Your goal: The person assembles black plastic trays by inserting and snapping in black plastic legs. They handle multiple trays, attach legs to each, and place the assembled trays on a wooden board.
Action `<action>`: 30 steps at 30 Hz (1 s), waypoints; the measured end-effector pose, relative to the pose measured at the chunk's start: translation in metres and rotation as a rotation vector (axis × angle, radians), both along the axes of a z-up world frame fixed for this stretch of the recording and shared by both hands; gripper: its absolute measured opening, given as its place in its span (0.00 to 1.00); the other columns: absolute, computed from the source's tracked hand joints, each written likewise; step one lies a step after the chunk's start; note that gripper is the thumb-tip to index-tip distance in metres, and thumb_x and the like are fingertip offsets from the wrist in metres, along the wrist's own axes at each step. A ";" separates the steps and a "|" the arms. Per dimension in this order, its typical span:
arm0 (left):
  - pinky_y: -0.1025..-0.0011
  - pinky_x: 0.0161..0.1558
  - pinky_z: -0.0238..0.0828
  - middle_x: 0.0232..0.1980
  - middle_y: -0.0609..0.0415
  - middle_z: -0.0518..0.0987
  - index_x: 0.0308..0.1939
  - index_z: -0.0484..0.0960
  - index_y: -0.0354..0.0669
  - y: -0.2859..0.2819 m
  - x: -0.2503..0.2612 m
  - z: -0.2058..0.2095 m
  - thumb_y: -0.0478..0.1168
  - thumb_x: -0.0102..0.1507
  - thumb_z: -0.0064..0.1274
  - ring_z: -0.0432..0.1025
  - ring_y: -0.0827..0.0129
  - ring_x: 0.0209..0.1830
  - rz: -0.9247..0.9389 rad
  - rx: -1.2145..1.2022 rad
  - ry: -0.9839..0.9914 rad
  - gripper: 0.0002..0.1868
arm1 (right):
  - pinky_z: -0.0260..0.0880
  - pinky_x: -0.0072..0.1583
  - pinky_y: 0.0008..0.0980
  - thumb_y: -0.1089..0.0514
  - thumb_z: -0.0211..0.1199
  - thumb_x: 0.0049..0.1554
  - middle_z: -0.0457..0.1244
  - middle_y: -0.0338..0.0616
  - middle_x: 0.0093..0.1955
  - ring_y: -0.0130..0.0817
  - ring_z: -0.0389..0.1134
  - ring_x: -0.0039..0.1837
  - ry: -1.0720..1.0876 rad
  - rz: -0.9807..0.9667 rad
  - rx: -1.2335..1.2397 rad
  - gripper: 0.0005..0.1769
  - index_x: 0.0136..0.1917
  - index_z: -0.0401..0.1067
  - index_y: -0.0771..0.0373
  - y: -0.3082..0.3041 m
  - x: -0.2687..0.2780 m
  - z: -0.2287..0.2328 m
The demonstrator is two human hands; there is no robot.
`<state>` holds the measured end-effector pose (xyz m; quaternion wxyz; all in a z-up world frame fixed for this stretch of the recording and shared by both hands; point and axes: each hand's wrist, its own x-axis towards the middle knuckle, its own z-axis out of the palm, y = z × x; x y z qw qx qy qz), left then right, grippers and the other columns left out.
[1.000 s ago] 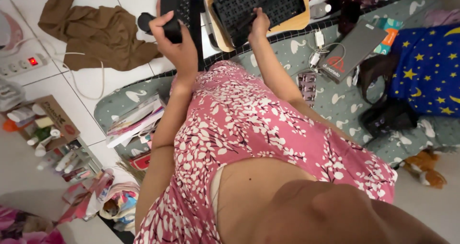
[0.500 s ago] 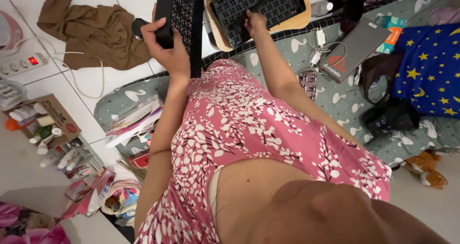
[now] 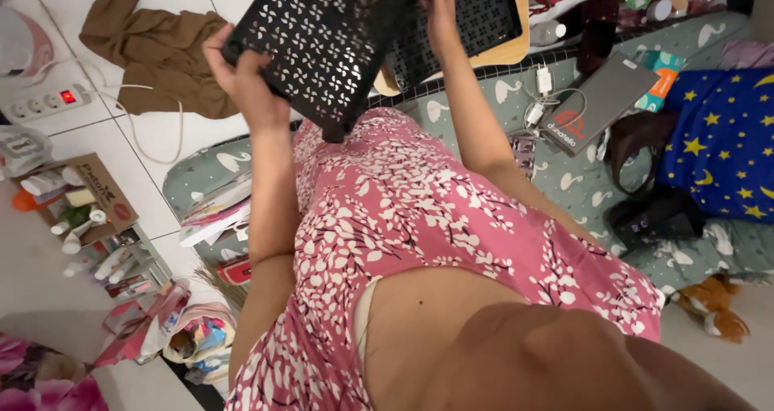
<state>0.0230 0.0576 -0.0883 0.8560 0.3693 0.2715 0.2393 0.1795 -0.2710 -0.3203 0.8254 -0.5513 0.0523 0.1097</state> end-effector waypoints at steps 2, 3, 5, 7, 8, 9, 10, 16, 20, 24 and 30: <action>0.64 0.51 0.74 0.51 0.46 0.73 0.56 0.71 0.39 0.020 -0.002 -0.004 0.22 0.54 0.43 0.71 0.60 0.49 -0.065 -0.147 -0.067 0.26 | 0.56 0.69 0.31 0.49 0.62 0.66 0.62 0.37 0.66 0.27 0.60 0.68 -0.110 -0.026 -0.074 0.25 0.72 0.65 0.59 -0.005 0.012 0.006; 0.62 0.51 0.76 0.51 0.45 0.75 0.56 0.71 0.39 0.030 -0.001 -0.006 0.23 0.52 0.43 0.73 0.58 0.49 -0.072 -0.188 -0.021 0.28 | 0.54 0.73 0.29 0.49 0.62 0.66 0.63 0.37 0.70 0.26 0.60 0.73 -0.166 -0.038 -0.111 0.25 0.72 0.66 0.61 -0.007 0.018 0.012; 0.57 0.50 0.80 0.50 0.44 0.77 0.56 0.73 0.41 0.050 -0.002 -0.008 0.25 0.49 0.43 0.75 0.54 0.48 -0.085 -0.271 0.073 0.30 | 0.57 0.73 0.33 0.52 0.64 0.66 0.63 0.40 0.68 0.31 0.61 0.71 -0.137 0.037 0.008 0.24 0.71 0.65 0.63 -0.014 0.027 0.029; 0.54 0.52 0.80 0.50 0.44 0.79 0.54 0.74 0.39 0.069 -0.008 -0.009 0.26 0.48 0.44 0.76 0.52 0.49 -0.161 -0.421 0.083 0.28 | 0.60 0.72 0.34 0.53 0.65 0.66 0.64 0.41 0.66 0.31 0.62 0.69 -0.133 0.104 0.017 0.23 0.69 0.66 0.64 -0.014 0.031 0.055; 0.52 0.53 0.81 0.49 0.45 0.79 0.53 0.75 0.39 0.078 -0.011 -0.011 0.27 0.48 0.44 0.77 0.51 0.50 -0.200 -0.497 0.089 0.28 | 0.60 0.71 0.33 0.54 0.65 0.66 0.65 0.40 0.64 0.30 0.63 0.67 -0.143 0.133 -0.032 0.21 0.68 0.67 0.63 -0.014 0.032 0.072; 0.53 0.54 0.81 0.49 0.43 0.80 0.52 0.76 0.35 0.085 -0.014 -0.013 0.28 0.49 0.44 0.77 0.51 0.49 -0.226 -0.525 0.104 0.26 | 0.61 0.70 0.32 0.54 0.65 0.67 0.66 0.39 0.63 0.29 0.64 0.66 -0.153 0.161 -0.082 0.20 0.67 0.68 0.63 -0.013 0.032 0.091; 0.53 0.55 0.81 0.50 0.41 0.81 0.51 0.77 0.32 0.091 -0.016 -0.017 0.29 0.50 0.44 0.77 0.50 0.49 -0.252 -0.552 0.118 0.24 | 0.62 0.69 0.31 0.54 0.64 0.68 0.67 0.38 0.60 0.29 0.66 0.64 -0.221 0.256 -0.155 0.16 0.64 0.71 0.64 -0.013 0.033 0.112; 0.58 0.55 0.80 0.52 0.37 0.82 0.53 0.78 0.26 0.112 -0.025 -0.034 0.35 0.63 0.50 0.79 0.51 0.49 -0.294 -0.551 0.211 0.17 | 0.66 0.58 0.26 0.53 0.66 0.68 0.68 0.32 0.47 0.23 0.67 0.52 -0.324 0.421 -0.347 0.11 0.53 0.75 0.64 0.006 0.019 0.220; 0.57 0.49 0.82 0.48 0.47 0.80 0.51 0.71 0.45 0.110 -0.030 -0.006 0.44 0.66 0.55 0.80 0.61 0.46 -0.375 -0.125 0.402 0.14 | 0.61 0.53 0.25 0.54 0.70 0.67 0.63 0.30 0.44 0.21 0.62 0.49 -0.279 0.335 -0.385 0.12 0.51 0.74 0.64 0.017 -0.003 0.259; 0.52 0.43 0.74 0.46 0.37 0.80 0.55 0.73 0.37 0.105 -0.035 0.046 0.56 0.69 0.49 0.76 0.45 0.41 -0.758 0.866 1.061 0.24 | 0.60 0.49 0.25 0.55 0.74 0.65 0.58 0.33 0.47 0.24 0.59 0.47 -0.338 0.258 -0.501 0.15 0.50 0.73 0.68 0.030 -0.027 0.281; 0.51 0.44 0.70 0.41 0.38 0.80 0.41 0.79 0.31 0.005 -0.012 0.071 0.50 0.70 0.57 0.75 0.42 0.43 -0.684 1.564 0.276 0.20 | 0.67 0.49 0.29 0.54 0.76 0.61 0.62 0.43 0.50 0.30 0.67 0.47 -0.597 0.140 -0.864 0.15 0.51 0.78 0.68 0.083 -0.055 0.291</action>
